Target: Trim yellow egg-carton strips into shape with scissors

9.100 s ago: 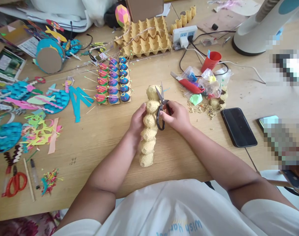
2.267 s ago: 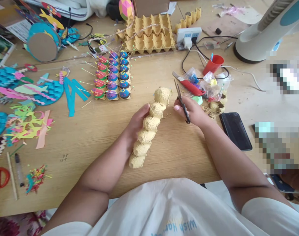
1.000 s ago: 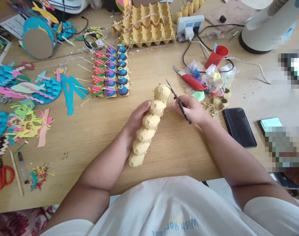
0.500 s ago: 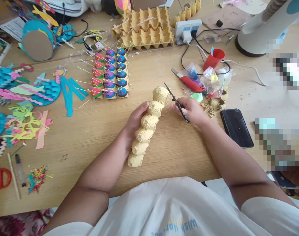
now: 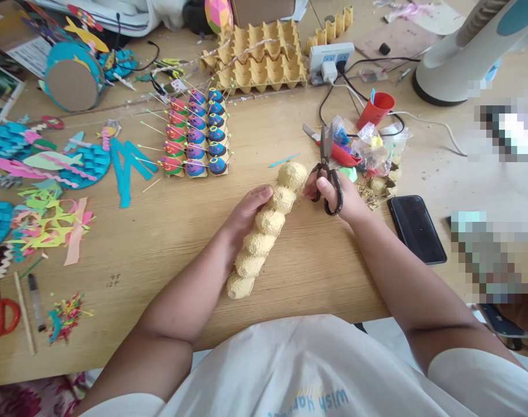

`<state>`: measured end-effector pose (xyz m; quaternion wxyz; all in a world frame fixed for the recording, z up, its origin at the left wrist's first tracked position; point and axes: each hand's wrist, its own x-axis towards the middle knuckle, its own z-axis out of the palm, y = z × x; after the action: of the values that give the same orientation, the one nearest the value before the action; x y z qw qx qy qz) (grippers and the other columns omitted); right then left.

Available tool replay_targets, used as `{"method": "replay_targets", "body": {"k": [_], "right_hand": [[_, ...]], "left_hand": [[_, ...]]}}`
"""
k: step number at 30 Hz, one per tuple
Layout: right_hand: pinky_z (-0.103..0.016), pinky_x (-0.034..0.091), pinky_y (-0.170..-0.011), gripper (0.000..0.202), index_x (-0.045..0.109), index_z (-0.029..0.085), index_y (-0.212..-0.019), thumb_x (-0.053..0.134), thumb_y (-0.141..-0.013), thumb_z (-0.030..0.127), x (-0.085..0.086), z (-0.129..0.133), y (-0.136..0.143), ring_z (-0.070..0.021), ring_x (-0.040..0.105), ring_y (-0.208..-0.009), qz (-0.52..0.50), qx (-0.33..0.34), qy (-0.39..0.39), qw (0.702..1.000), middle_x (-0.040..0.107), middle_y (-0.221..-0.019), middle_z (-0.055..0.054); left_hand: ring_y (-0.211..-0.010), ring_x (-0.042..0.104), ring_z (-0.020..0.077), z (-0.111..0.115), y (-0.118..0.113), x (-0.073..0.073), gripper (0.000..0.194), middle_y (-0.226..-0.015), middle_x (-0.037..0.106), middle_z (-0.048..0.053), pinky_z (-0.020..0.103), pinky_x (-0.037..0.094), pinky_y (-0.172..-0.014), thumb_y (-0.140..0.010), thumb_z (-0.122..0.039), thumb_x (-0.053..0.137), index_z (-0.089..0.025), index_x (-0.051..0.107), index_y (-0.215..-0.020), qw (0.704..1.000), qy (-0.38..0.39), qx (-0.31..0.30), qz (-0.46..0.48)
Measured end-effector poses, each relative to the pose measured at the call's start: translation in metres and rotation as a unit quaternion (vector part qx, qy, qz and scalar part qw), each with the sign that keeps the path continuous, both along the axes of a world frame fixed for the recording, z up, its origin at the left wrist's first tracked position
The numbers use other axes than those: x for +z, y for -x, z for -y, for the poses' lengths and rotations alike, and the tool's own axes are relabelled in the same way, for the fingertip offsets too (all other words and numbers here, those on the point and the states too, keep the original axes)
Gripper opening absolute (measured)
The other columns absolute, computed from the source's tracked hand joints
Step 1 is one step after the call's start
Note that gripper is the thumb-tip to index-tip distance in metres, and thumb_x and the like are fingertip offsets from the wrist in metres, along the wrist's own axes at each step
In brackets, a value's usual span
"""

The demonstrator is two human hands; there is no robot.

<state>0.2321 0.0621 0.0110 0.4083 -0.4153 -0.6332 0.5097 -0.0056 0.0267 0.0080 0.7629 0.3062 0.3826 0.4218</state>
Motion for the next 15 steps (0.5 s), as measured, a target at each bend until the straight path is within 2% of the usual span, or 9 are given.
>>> {"method": "replay_targets", "body": {"k": [3, 6, 10, 13, 15], "right_hand": [[-0.030, 0.054, -0.066, 0.062, 0.069, 0.022, -0.090, 0.082, -0.076, 0.081, -0.002, -0.001, 0.006, -0.0149, 0.065, -0.069, -0.094, -0.018, 0.046, 0.994, 0.069, -0.076, -0.001], [-0.027, 0.051, -0.062, 0.053, 0.071, 0.022, -0.087, 0.093, -0.071, 0.067, -0.002, -0.002, 0.009, -0.0135, 0.061, -0.068, -0.182, -0.011, 0.106, 0.977, 0.066, -0.074, 0.001], [-0.027, 0.049, -0.059, 0.043, 0.067, 0.022, -0.076, 0.094, -0.072, 0.055, 0.003, -0.002, 0.007, -0.0118, 0.056, -0.064, -0.239, 0.020, 0.152, 0.959, 0.060, -0.072, 0.002], [-0.026, 0.050, -0.060, 0.038, 0.067, 0.022, -0.075, 0.092, -0.075, 0.051, 0.005, -0.001, 0.004, -0.0113, 0.054, -0.063, -0.268, 0.036, 0.191, 0.944, 0.058, -0.069, 0.003], [-0.026, 0.052, -0.062, 0.035, 0.066, 0.022, -0.075, 0.090, -0.078, 0.048, 0.004, -0.001, 0.003, -0.0115, 0.054, -0.063, -0.289, 0.049, 0.218, 0.931, 0.058, -0.066, 0.003]], "left_hand": [[-0.046, 0.053, 0.0085, -0.001, -0.004, 0.002, 0.050, -0.064, 0.065, -0.001, 0.022, 0.039, -0.043, -0.064, -0.059, 0.098, -0.019, 0.069, -0.073, 1.000, -0.019, -0.014, -0.002], [-0.045, 0.052, 0.0073, -0.001, -0.006, 0.002, 0.052, -0.062, 0.063, -0.001, 0.020, 0.039, -0.042, -0.063, -0.054, 0.101, -0.017, 0.066, -0.069, 0.999, -0.016, -0.041, -0.002], [-0.048, 0.054, 0.0077, -0.001, -0.007, -0.004, 0.049, -0.064, 0.064, -0.001, 0.020, 0.041, -0.045, -0.065, -0.054, 0.100, -0.016, 0.070, -0.072, 0.998, -0.017, -0.064, 0.010], [-0.059, 0.064, 0.0136, -0.003, -0.005, -0.008, 0.044, -0.074, 0.073, 0.004, 0.023, 0.050, -0.052, -0.070, -0.057, 0.094, -0.018, 0.078, -0.083, 0.998, -0.013, -0.054, 0.039], [-0.064, 0.068, 0.0173, -0.003, -0.003, -0.007, 0.033, -0.079, 0.076, 0.006, 0.026, 0.053, -0.055, -0.075, -0.051, 0.087, -0.022, 0.079, -0.088, 0.997, 0.014, -0.043, 0.058]]}}
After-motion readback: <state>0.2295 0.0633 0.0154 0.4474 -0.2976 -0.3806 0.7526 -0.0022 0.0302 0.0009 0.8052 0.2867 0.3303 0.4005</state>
